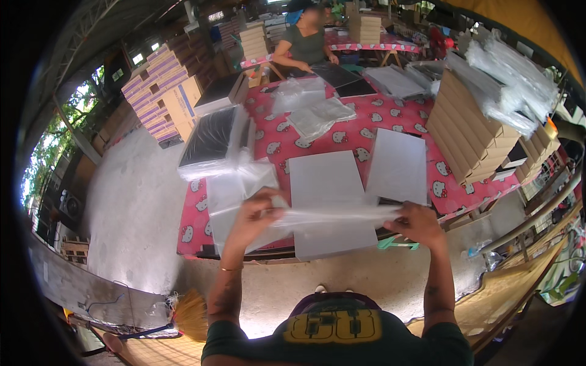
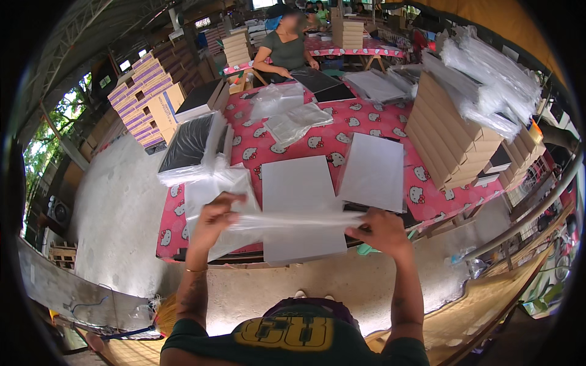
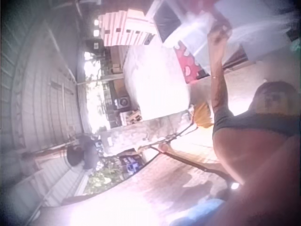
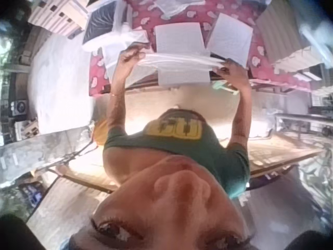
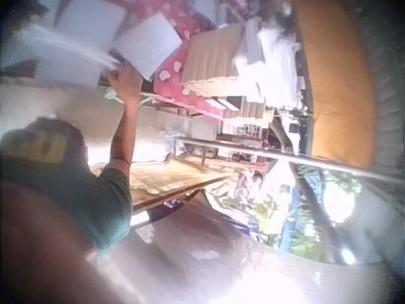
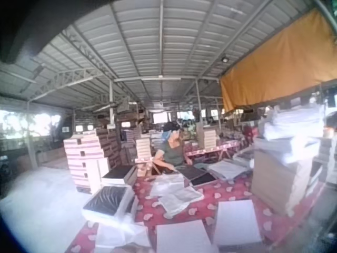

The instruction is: The person inserts a dark rectangular object into a clear plastic sleeve, gathers a stack of several similar sleeved items, and places the stack into an open cardboard box.

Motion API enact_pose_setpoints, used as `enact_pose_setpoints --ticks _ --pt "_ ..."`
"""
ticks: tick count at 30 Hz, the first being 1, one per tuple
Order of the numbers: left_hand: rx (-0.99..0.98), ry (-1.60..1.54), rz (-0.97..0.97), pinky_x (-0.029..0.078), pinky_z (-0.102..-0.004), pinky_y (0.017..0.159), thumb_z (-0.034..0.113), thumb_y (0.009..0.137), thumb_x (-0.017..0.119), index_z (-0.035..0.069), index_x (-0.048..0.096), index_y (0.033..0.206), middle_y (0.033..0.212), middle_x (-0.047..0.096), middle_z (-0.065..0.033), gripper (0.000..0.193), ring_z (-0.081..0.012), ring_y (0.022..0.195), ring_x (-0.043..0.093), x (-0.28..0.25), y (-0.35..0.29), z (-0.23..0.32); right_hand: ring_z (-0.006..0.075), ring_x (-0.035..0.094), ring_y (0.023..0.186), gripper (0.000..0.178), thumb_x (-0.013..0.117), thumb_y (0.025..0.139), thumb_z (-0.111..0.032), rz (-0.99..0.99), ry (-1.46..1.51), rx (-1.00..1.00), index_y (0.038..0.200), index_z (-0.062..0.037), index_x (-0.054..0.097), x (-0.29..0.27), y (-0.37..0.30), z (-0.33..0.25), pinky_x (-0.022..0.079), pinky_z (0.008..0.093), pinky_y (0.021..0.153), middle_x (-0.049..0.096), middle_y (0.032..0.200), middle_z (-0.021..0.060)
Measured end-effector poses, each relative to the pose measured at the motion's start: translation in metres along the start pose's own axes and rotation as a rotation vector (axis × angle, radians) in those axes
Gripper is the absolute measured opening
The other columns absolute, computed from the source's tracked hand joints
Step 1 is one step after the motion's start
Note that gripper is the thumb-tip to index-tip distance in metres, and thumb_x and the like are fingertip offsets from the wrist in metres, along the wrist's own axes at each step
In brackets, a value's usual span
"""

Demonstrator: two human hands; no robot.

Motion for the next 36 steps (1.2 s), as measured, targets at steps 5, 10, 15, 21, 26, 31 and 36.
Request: enact_pose_setpoints --ticks 5,10,15,21,26,31,36 --pt "-0.405 -0.273 -0.463 0.049 -0.0327 0.060 0.027 0.083 0.068 -0.006 0.058 0.088 0.081 0.059 -0.0102 0.035 -0.0223 0.060 0.057 0.038 -0.004 0.059 0.0283 0.060 0.103 0.028 0.062 0.086 -0.026 -0.043 1.621 -0.654 0.104 -0.0055 0.065 0.048 0.008 0.008 0.049 0.0426 0.088 0.061 0.105 0.0147" --pt "-0.003 -0.563 -0.366 0.050 -0.0379 0.077 0.028 0.090 0.062 -0.001 0.057 0.111 0.101 0.064 -0.0147 0.036 -0.0269 0.090 0.064 0.033 -0.006 0.044 0.0205 0.063 0.089 0.043 0.069 0.083 -0.024 -0.589 1.182 -0.391 0.116 0.0020 0.058 0.055 0.007 0.013 0.052 0.0365 0.077 0.064 0.097 0.0099" --pt "-1.014 -0.769 -0.058 0.049 -0.0491 0.083 0.034 0.094 0.051 0.005 0.057 0.113 0.101 0.065 -0.0120 0.036 -0.0297 0.100 0.063 0.049 -0.035 0.032 0.0163 0.062 0.081 0.038 0.065 0.088 -0.032 -0.537 1.513 -0.657 0.108 0.0001 0.061 0.070 -0.002 0.018 0.052 0.0323 0.068 0.065 0.089 0.0082" --pt "-0.331 -1.141 -0.385 0.048 -0.0442 0.085 0.042 0.091 0.055 0.005 0.061 0.110 0.096 0.067 -0.0104 0.042 -0.0237 0.100 0.063 0.050 -0.059 0.002 0.0135 0.060 0.069 0.052 0.072 0.080 -0.040 -0.582 1.762 -0.336 0.110 0.0011 0.060 0.096 0.006 0.046 0.051 0.0285 0.060 0.065 0.084 0.0099" --pt "-0.576 -1.009 -0.503 0.048 -0.0318 0.080 0.039 0.094 0.055 0.000 0.062 0.109 0.102 0.067 -0.0128 0.042 -0.0220 0.097 0.063 0.026 -0.045 0.011 0.0187 0.058 0.063 0.036 0.075 0.077 -0.028 -0.601 1.813 -0.347 0.097 0.0019 0.067 0.103 0.006 0.051 0.048 0.0317 0.060 0.064 0.077 0.0129" --pt "-0.575 -1.028 -0.314 0.049 -0.0277 0.070 0.023 0.085 0.062 -0.004 0.055 0.123 0.098 0.066 -0.0143 0.047 -0.0173 0.081 0.064 0.022 -0.063 -0.012 0.0233 0.064 0.089 0.027 0.072 0.077 -0.013 -0.722 1.072 -0.709 0.098 0.0033 0.068 0.083 0.003 0.056 0.050 0.0350 0.076 0.067 0.094 0.0174" --pt "-0.911 -0.931 0.160 0.044 -0.0255 0.056 0.007 0.077 0.061 0.001 0.057 0.098 0.076 0.061 -0.0068 0.022 -0.0127 0.058 0.057 0.065 -0.125 -0.051 0.0192 0.062 0.085 0.053 0.062 0.077 -0.004 -0.523 1.518 0.007 0.127 0.0057 0.048 0.147 -0.011 0.090 0.049 0.0321 0.078 0.062 0.093 0.0108"
Point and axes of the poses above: each hand's wrist, its own y-axis towards the middle knuckle, its own x-axis out of the palm, z = x × y, the point moved 2 cm from there along y, towards the middle knuckle
